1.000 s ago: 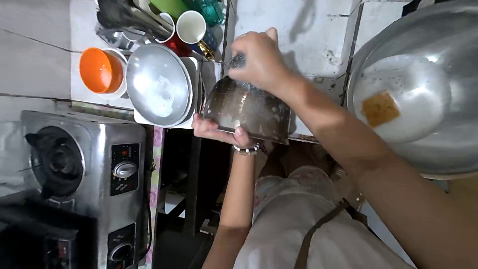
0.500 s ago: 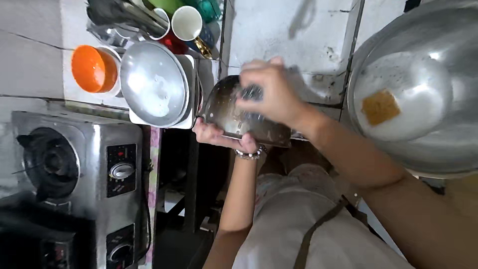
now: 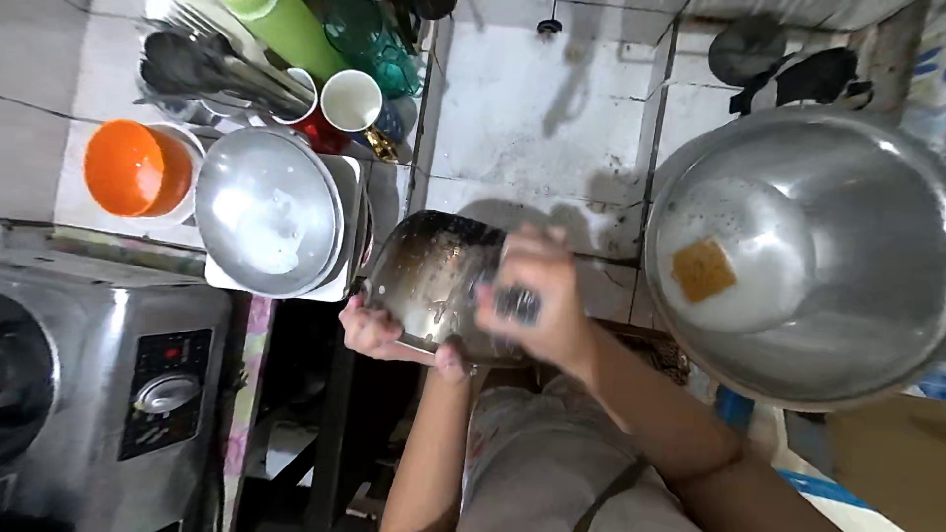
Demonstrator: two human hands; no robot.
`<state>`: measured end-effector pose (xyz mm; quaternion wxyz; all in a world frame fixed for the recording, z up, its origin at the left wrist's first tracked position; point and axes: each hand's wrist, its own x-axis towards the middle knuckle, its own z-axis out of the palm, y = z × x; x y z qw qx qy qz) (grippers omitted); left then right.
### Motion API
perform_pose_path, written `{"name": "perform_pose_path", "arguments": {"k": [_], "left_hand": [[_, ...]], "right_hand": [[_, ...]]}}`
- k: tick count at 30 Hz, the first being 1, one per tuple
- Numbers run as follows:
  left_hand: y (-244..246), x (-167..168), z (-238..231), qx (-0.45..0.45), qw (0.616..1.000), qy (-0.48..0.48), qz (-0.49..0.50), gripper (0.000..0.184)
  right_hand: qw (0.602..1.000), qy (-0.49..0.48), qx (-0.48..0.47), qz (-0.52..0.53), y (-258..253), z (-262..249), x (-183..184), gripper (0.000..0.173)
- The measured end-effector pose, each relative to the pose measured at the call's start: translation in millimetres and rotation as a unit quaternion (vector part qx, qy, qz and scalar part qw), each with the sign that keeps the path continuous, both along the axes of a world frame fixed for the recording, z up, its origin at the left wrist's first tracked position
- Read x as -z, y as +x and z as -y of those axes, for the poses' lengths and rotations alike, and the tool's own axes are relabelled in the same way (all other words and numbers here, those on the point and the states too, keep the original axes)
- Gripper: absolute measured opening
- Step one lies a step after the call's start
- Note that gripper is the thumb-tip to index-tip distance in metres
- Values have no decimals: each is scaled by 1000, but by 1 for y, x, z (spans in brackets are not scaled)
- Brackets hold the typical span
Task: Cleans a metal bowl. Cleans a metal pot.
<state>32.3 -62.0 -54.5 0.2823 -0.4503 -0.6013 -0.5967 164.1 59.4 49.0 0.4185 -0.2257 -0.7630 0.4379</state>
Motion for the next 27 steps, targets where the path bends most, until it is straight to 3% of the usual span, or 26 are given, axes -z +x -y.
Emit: {"name": "perform_pose_path", "arguments": {"k": [2, 6, 11, 15, 19, 24, 27], "left_hand": [[8, -20, 0, -32, 998, -53, 0, 50], [15, -42, -10, -47, 997, -53, 12, 51], [18, -52, -9, -52, 996, -60, 29, 55], [26, -47, -7, -40, 997, -66, 19, 59], [19, -47, -9, -65, 996, -53, 7, 59], [26, -46, -17, -55, 997, -45, 14, 55], [25, -46, -18, -48, 998, -46, 22, 57]], "right_hand": [[999, -13, -15, -35, 4, 4, 6, 24], [996, -26, 78, 23, 8, -27, 24, 24], [997, 18, -72, -13, 2, 12, -4, 24], [990, 38, 7, 138, 6, -33, -1, 24], [995, 16, -93, 21, -3, 8, -13, 21], [981, 31, -16, 192, -5, -38, -19, 24], [987, 57, -97, 118, -6, -10, -30, 23]]}}
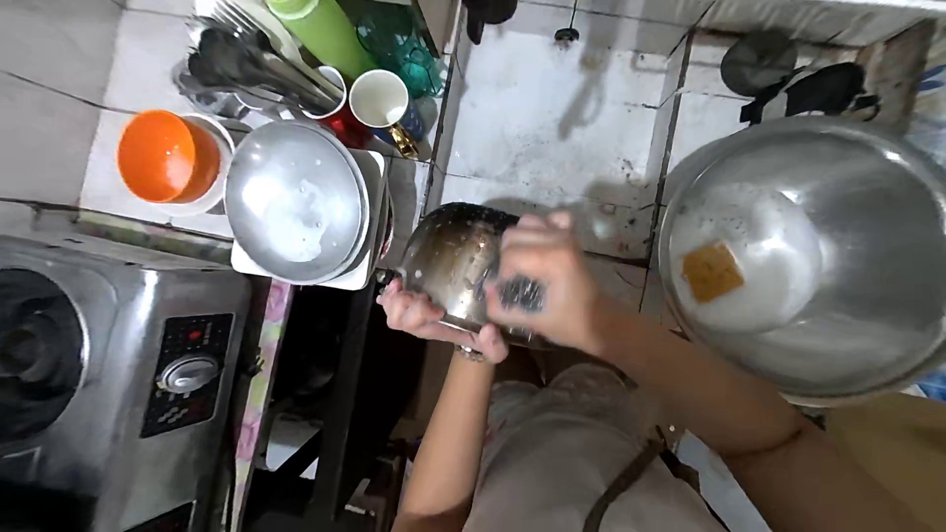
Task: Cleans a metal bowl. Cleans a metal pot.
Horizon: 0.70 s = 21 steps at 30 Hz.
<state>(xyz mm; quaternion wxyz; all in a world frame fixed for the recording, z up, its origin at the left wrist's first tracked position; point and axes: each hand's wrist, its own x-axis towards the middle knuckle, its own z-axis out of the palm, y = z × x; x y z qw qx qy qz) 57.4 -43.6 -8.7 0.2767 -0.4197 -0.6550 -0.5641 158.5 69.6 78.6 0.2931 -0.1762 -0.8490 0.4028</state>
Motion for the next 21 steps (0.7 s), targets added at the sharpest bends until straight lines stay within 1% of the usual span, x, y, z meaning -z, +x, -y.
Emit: {"name": "perform_pose_path", "arguments": {"k": [1, 2, 4, 5, 6, 7, 8, 9, 10, 11, 12, 13, 14, 15, 16, 17, 18, 19, 20, 21], "left_hand": [[0, 1, -1, 5, 1000, 5, 1, 54], [1, 1, -5, 8, 1000, 14, 2, 50], [2, 1, -14, 0, 999, 37, -6, 44], [2, 2, -13, -1, 999, 41, -9, 45], [0, 3, -13, 0, 999, 47, -12, 47], [-2, 5, -13, 0, 999, 45, -10, 50], [-2, 5, -12, 0, 999, 44, -5, 51], [0, 5, -12, 0, 999, 46, -2, 51], [2, 5, -13, -2, 999, 49, -1, 48], [4, 3, -15, -11, 999, 51, -5, 46], [5, 3, -17, -21, 998, 52, -7, 46], [6, 3, -16, -23, 998, 54, -12, 46], [4, 2, -15, -20, 998, 63, -18, 47], [3, 2, -16, -17, 997, 68, -17, 47], [3, 3, -17, -10, 997, 70, -15, 46], [3, 3, -18, -3, 997, 70, -14, 47], [4, 4, -16, -1, 997, 70, -11, 47], [4, 4, -17, -9, 998, 69, -10, 47], [4, 5, -18, -14, 997, 70, -9, 47], [4, 6, -17, -18, 997, 72, -6, 47]], "right_hand": [[1000, -4, -24, -8, 0, 2, 1, 22], [1000, -2, -27, 6, -1, -5, 3, 23], [999, 23, 28, 37, -5, -32, 10, 26], [997, 35, 52, 45, -5, -37, 12, 26], [997, 33, 50, 58, -4, -30, 5, 25], [997, 32, 25, 65, -3, -18, -7, 24], [999, 18, -9, 47, -4, -5, -11, 23], [999, -1, -34, 26, -5, 2, -9, 23], [999, -9, -37, 22, -6, -2, -5, 24], [999, -12, -13, 27, -6, -15, 2, 26], [999, -3, 35, 30, -9, -28, 10, 27], [996, -15, 71, 47, -10, -36, 14, 28], [995, -20, 82, 58, -10, -32, 10, 27], [996, -7, 66, 60, -8, -21, 1, 26], [998, 1, 27, 50, -7, -6, -6, 25], [1000, -1, -13, 24, -9, 5, -7, 24], [999, 1, -39, 14, -11, 5, -5, 23], [999, 1, -38, 19, -13, -5, -2, 23], [999, 15, -10, 44, -17, -24, 0, 24], [995, 2, 19, 98, -18, -40, 0, 24]]}}
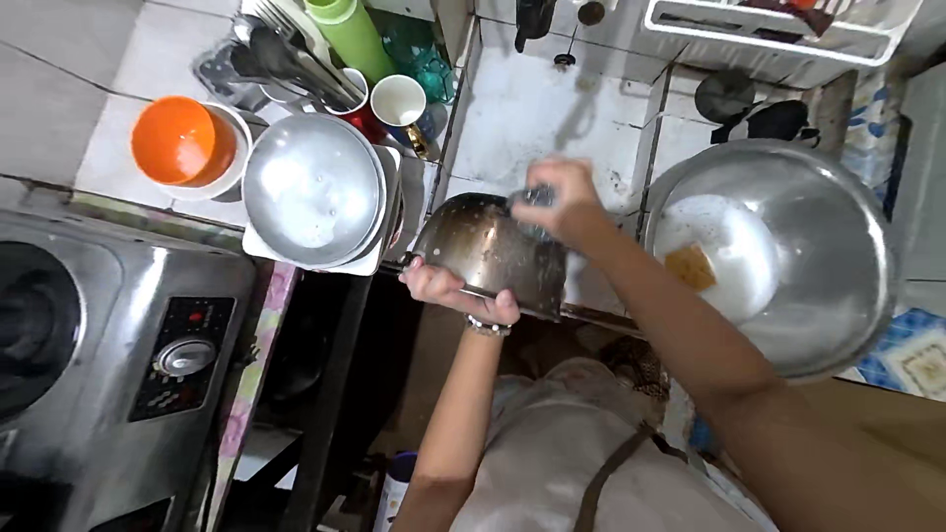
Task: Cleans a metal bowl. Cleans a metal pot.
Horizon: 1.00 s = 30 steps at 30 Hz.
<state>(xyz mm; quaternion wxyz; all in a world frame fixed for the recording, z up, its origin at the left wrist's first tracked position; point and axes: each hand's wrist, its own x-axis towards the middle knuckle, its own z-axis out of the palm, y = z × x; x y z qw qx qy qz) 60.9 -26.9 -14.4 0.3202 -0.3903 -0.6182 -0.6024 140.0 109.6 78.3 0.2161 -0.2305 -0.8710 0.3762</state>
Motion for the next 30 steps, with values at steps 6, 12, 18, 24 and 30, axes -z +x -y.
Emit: {"name": "perform_pose_path", "arguments": {"k": [6, 12, 18, 24, 30], "left_hand": [[-2, 2, 0, 6, 1000, 16, 5, 45], [-3, -3, -3, -13, 1000, -1, 6, 48], [6, -4, -9, 11, 1000, 14, 22, 45], [1, -2, 0, 14, 999, -4, 33, 54], [3, -4, -6, -15, 1000, 5, 23, 49]], "right_hand": [[992, 19, -91, -79, 2, 44, -8, 26], [999, 12, -14, -30, -11, -5, 0, 24], [993, -23, -106, -53, -6, 2, -2, 25], [987, 20, -151, -53, -2, 30, -15, 22], [992, 39, -118, 3, -17, -4, -15, 25]]}}
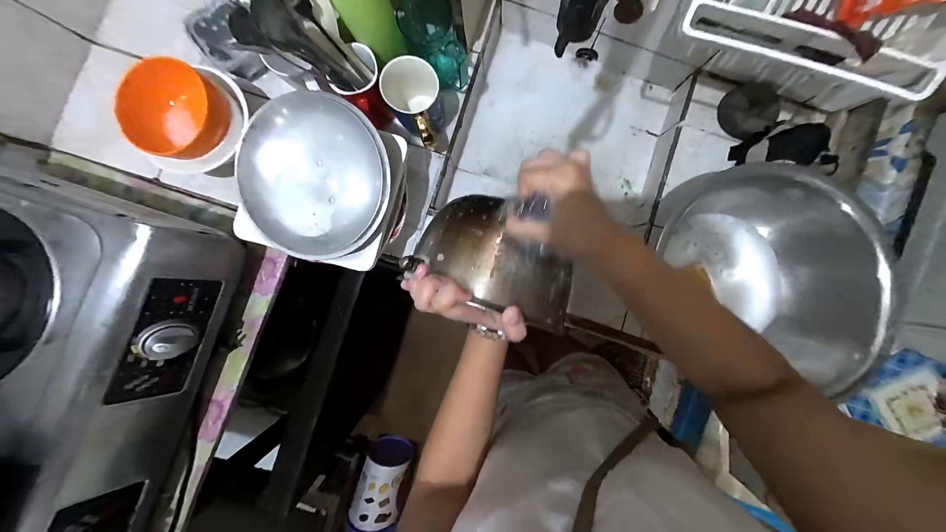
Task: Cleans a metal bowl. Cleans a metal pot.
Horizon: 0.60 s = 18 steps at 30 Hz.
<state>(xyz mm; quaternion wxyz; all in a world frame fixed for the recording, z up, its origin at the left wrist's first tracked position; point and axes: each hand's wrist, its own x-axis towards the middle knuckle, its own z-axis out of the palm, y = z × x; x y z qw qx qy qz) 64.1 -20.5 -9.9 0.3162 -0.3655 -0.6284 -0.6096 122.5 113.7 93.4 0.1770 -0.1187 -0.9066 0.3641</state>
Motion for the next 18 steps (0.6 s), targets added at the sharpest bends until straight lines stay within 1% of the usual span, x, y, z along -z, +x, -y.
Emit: {"name": "perform_pose_path", "arguments": {"k": [1, 2, 3, 4, 5, 7, 8, 10, 11, 12, 13, 14, 16, 17, 18], "left_hand": [[1, -1, -1, 5, 1000, 5, 5, 54], [4, -2, -1, 12, 1000, 10, 11, 57], [6, -1, 3, 31, 999, 8, 13, 57], [8, 0, 4, 32, 999, 4, 9, 52], [9, 2, 5, 18, 1000, -2, -1, 48], [10, 2, 10, 1, 1000, -12, -8, 49], [9, 0, 10, -4, 1000, -12, -3, 53], [8, -6, 6, -9, 1000, -5, 3, 56], [8, -6, 6, -12, 1000, -8, -2, 56], [8, -2, 6, -1, 1000, -8, -6, 55], [7, 1, 6, 6, 1000, -6, -6, 51], [7, 3, 6, 3, 1000, -9, -8, 46], [9, 7, 8, -5, 1000, -9, -11, 46], [7, 7, 7, 0, 1000, 4, -9, 49], [6, 8, 5, 9, 1000, 12, -9, 51]], "right_hand": [[999, 0, -40, -14, 2, 12, -6, 24], [996, -20, -74, -40, 4, 26, -4, 23], [994, -40, -93, -47, 5, 29, -1, 23], [994, -49, -85, -36, 4, 19, 3, 23], [998, -36, -47, -23, -1, 2, 8, 24], [999, -27, 22, 0, -5, -20, 20, 25], [999, -20, 28, -17, -4, -15, 18, 26], [998, -9, -34, -61, 3, 16, 7, 25], [995, -31, -69, -60, 7, 31, 4, 24], [995, -42, -81, -50, 6, 33, 4, 24], [996, -45, -64, -38, 3, 22, 6, 24], [999, -31, -22, -26, -2, 5, 10, 25], [999, -22, 37, 3, -6, -12, 14, 27], [999, -11, 33, -4, -4, -5, 9, 27], [1000, -11, 4, -28, 0, 10, 3, 26]]}}
